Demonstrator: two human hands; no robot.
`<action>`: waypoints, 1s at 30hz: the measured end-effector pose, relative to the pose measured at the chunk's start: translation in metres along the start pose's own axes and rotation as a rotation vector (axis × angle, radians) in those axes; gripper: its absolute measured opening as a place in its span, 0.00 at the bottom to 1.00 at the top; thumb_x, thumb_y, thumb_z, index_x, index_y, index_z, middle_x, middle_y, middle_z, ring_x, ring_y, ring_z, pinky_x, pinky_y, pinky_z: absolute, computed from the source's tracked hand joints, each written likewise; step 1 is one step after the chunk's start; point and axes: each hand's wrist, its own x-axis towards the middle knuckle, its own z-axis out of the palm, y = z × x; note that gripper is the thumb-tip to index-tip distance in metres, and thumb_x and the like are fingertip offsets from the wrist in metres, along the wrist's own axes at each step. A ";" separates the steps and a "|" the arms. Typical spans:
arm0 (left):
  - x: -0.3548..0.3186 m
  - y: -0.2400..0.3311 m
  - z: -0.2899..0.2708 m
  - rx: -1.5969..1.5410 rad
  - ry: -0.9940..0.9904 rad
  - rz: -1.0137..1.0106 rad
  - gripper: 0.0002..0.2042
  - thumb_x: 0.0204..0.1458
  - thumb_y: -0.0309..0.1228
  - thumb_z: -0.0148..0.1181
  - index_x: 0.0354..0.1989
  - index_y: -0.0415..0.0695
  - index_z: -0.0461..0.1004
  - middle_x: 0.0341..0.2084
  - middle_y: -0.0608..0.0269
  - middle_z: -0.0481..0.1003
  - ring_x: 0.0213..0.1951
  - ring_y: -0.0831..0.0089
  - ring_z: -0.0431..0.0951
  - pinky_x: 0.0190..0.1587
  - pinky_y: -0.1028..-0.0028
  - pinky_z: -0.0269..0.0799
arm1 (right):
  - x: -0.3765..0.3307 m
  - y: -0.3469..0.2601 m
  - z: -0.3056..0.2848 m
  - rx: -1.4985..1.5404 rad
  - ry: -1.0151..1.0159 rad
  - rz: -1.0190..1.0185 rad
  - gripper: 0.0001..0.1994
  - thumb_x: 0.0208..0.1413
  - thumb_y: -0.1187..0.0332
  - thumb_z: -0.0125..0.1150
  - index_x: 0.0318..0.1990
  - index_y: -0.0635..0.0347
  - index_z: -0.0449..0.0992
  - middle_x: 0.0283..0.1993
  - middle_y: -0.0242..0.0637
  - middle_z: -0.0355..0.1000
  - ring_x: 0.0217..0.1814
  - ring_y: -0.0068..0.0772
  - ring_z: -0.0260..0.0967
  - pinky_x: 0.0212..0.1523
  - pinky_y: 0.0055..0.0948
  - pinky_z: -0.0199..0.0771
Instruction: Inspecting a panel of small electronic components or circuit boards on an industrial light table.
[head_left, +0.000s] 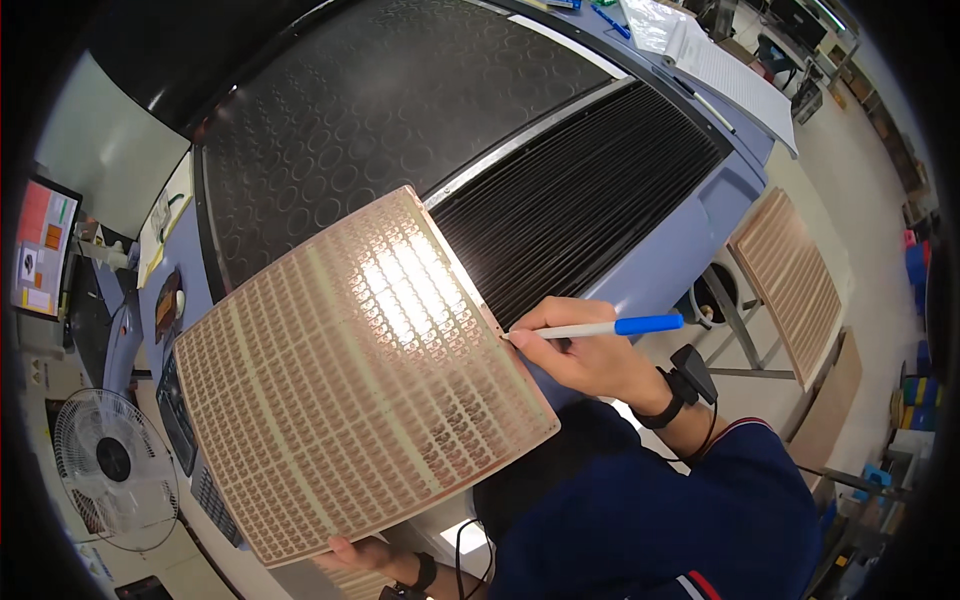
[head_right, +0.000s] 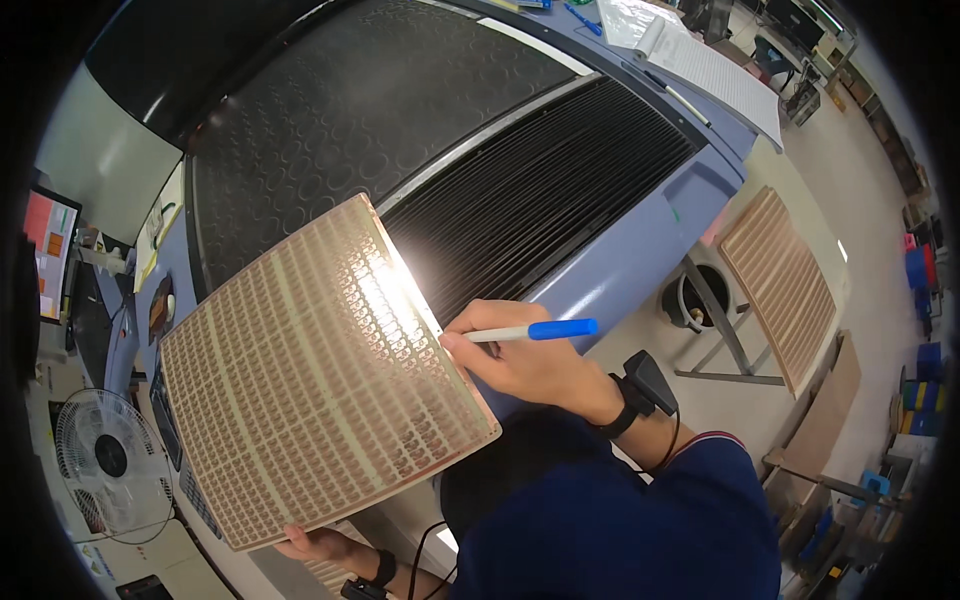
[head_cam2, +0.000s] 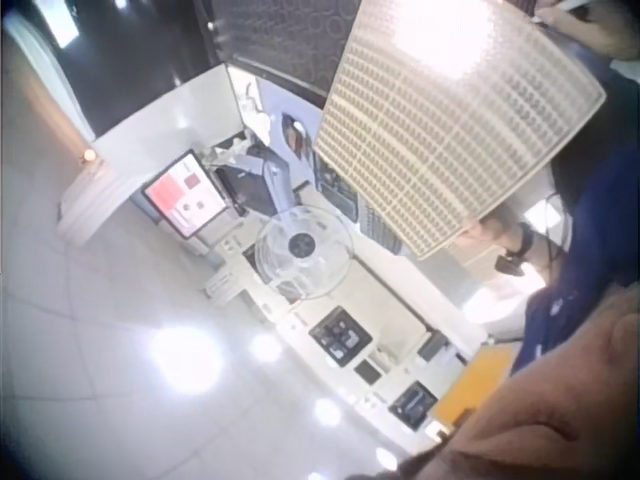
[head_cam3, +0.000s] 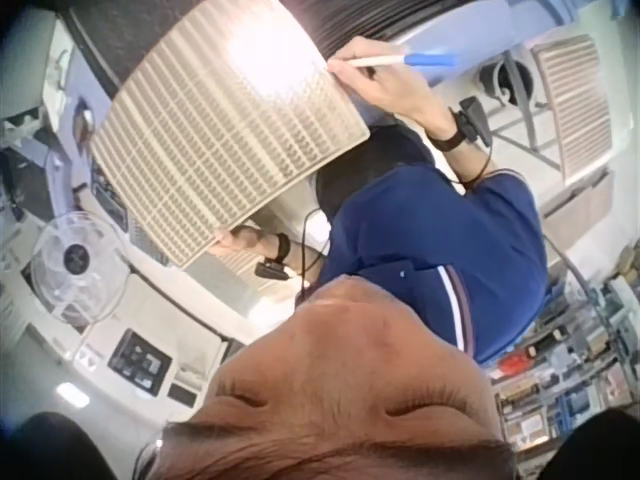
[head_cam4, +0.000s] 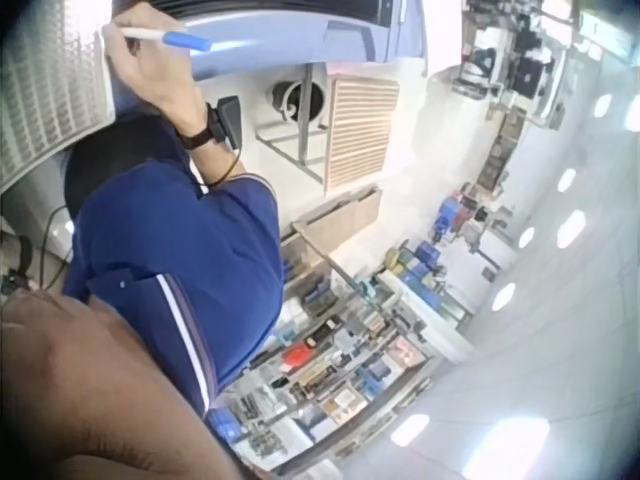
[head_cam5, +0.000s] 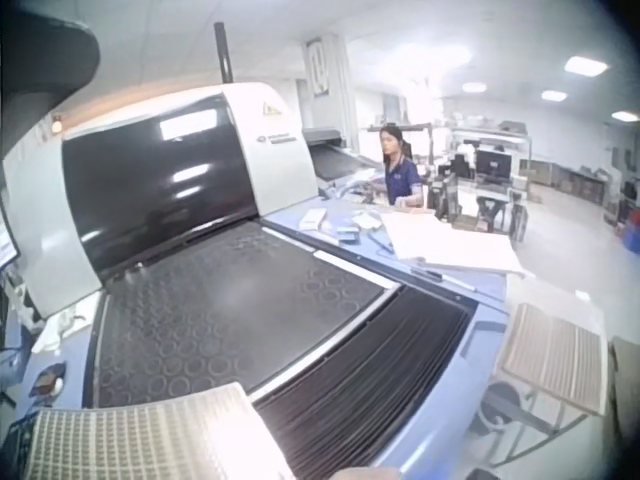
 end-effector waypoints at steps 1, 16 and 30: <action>0.000 0.002 0.002 -0.002 0.003 0.013 0.39 0.56 0.43 0.55 0.69 0.27 0.50 0.63 0.37 0.62 0.61 0.53 0.69 0.61 0.55 0.70 | 0.001 0.002 0.001 0.002 0.001 0.005 0.06 0.58 0.71 0.65 0.31 0.64 0.79 0.24 0.34 0.75 0.22 0.22 0.68 0.22 0.25 0.65; 0.002 0.000 0.002 0.006 0.061 -0.009 0.39 0.51 0.40 0.55 0.67 0.26 0.52 0.63 0.38 0.61 0.62 0.53 0.66 0.64 0.58 0.62 | -0.001 0.005 -0.005 -0.026 -0.046 -0.039 0.06 0.57 0.73 0.64 0.29 0.64 0.78 0.23 0.34 0.74 0.20 0.23 0.67 0.20 0.24 0.63; 0.002 -0.003 0.002 -0.039 0.060 -0.011 0.35 0.50 0.39 0.55 0.63 0.26 0.57 0.58 0.41 0.65 0.58 0.57 0.70 0.61 0.60 0.66 | -0.001 0.003 -0.010 -0.022 -0.059 -0.057 0.07 0.58 0.72 0.64 0.28 0.63 0.77 0.21 0.35 0.74 0.19 0.23 0.68 0.20 0.24 0.63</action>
